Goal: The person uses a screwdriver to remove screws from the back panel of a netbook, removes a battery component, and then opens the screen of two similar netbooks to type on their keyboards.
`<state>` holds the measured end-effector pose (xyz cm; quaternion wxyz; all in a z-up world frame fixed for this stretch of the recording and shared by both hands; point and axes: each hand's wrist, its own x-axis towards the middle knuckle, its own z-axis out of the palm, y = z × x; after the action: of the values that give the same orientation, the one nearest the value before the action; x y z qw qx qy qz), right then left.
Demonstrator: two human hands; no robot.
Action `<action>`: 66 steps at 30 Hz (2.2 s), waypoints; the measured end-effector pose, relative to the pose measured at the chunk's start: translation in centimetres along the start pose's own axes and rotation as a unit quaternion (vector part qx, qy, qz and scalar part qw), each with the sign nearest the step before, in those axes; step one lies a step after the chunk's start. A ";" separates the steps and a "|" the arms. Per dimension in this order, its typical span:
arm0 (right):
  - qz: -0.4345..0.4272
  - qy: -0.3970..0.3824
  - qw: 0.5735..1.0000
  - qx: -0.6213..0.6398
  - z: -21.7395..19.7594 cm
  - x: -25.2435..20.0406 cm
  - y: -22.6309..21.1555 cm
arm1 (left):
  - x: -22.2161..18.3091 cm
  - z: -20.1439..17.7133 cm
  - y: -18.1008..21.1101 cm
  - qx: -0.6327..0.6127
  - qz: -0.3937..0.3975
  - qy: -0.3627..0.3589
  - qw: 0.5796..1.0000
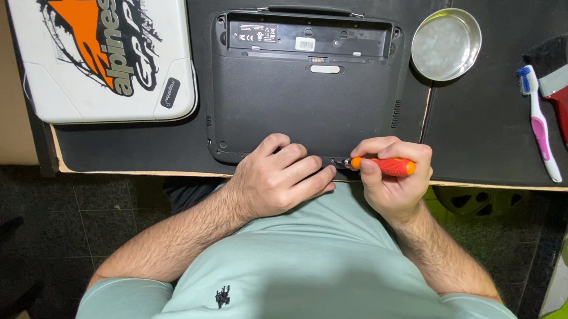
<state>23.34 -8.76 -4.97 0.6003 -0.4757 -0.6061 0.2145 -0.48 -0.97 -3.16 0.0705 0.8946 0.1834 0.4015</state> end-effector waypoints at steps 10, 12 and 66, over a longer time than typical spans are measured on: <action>0.000 -0.005 1.000 -0.002 -0.2 -0.1 0.3 | 0.3 -0.2 0.1 -0.001 -0.009 -0.009 1.000; 0.005 0.001 1.000 0.007 -0.1 0.0 0.1 | 0.4 -0.1 0.0 0.005 -0.007 0.008 1.000; -0.018 0.010 0.999 0.024 -0.4 -0.3 0.3 | 0.0 -0.1 -0.1 0.006 -0.007 -0.018 1.000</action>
<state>23.75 -8.97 -5.26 0.6217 -0.4521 -0.6031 0.2129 -0.62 -0.87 -3.11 0.0712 0.9006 0.1912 0.3838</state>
